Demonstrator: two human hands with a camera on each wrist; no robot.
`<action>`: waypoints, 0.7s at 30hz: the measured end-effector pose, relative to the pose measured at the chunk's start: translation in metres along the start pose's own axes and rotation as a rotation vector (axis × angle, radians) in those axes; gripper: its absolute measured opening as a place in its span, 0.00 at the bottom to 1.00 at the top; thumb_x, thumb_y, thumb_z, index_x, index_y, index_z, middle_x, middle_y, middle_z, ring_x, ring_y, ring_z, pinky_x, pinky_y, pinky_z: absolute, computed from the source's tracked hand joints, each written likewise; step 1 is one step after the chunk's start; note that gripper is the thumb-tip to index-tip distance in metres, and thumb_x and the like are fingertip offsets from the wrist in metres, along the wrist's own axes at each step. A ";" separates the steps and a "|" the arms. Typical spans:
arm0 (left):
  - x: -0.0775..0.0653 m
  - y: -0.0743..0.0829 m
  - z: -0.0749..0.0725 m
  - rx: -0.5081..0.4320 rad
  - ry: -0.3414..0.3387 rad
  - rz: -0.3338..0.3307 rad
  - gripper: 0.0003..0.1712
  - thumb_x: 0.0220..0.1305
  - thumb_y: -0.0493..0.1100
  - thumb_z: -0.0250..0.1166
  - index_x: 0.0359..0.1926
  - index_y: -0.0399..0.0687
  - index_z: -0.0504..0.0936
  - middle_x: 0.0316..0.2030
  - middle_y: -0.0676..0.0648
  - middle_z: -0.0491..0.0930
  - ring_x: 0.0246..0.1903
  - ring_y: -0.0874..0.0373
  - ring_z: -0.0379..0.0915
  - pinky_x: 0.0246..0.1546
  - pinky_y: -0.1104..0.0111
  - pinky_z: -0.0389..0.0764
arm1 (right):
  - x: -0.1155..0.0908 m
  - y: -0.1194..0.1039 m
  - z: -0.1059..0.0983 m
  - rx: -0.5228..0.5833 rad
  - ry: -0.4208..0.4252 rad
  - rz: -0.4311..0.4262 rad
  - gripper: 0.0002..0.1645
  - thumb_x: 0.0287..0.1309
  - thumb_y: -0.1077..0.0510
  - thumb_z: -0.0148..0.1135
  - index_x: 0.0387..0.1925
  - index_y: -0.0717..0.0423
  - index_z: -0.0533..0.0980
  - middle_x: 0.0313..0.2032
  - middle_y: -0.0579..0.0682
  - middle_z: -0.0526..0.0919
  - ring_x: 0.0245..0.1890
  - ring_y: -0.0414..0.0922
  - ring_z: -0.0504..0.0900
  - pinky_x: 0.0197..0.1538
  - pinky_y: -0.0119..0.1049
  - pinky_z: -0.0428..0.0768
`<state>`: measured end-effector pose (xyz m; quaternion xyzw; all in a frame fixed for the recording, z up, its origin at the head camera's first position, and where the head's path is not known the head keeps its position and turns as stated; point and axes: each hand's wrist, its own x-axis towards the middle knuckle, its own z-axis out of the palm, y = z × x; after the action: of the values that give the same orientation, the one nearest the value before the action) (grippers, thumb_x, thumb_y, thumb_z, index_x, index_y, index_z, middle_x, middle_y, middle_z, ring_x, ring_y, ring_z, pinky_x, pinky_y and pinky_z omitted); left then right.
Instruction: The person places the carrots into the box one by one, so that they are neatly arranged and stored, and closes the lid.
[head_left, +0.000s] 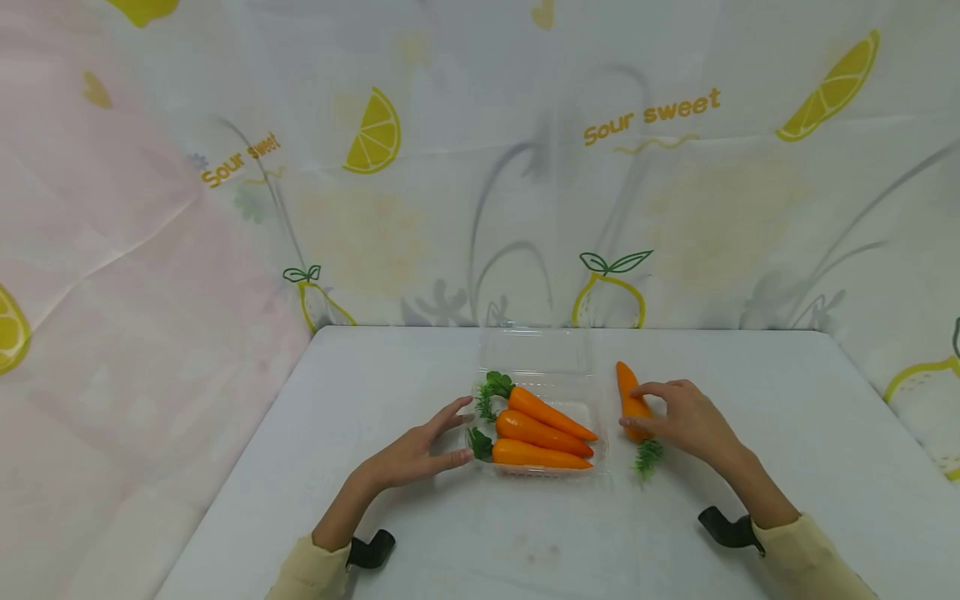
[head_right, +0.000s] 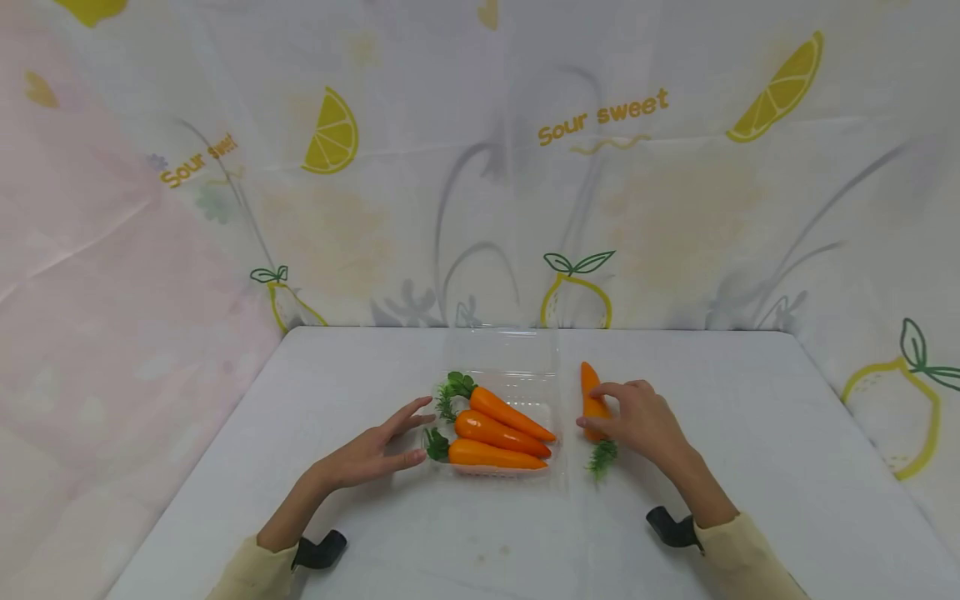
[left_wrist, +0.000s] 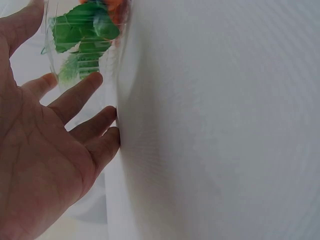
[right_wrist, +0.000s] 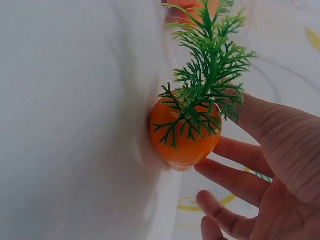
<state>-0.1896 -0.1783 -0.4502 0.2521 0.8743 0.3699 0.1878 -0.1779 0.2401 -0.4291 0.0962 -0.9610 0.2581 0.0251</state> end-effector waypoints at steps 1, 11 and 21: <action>0.000 0.000 0.000 -0.003 -0.001 0.000 0.46 0.67 0.62 0.61 0.78 0.69 0.46 0.71 0.48 0.63 0.69 0.45 0.58 0.64 0.39 0.58 | -0.001 0.000 0.000 -0.007 0.005 0.003 0.31 0.49 0.40 0.75 0.49 0.56 0.83 0.48 0.58 0.83 0.49 0.61 0.74 0.48 0.60 0.75; 0.001 0.000 0.001 -0.003 -0.001 0.007 0.46 0.67 0.62 0.61 0.78 0.68 0.46 0.71 0.47 0.63 0.69 0.44 0.58 0.64 0.39 0.58 | -0.004 0.006 -0.003 0.012 0.000 0.019 0.32 0.49 0.40 0.75 0.49 0.57 0.83 0.48 0.58 0.84 0.47 0.58 0.76 0.46 0.56 0.76; 0.001 -0.001 0.000 -0.003 -0.001 0.010 0.46 0.67 0.62 0.61 0.78 0.68 0.45 0.71 0.48 0.63 0.69 0.44 0.58 0.64 0.39 0.58 | -0.004 0.018 -0.016 0.125 -0.099 0.087 0.34 0.54 0.39 0.71 0.53 0.60 0.81 0.51 0.60 0.83 0.54 0.62 0.74 0.49 0.58 0.76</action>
<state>-0.1906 -0.1780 -0.4511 0.2564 0.8724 0.3719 0.1867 -0.1779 0.2636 -0.4242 0.0682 -0.9464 0.3131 -0.0399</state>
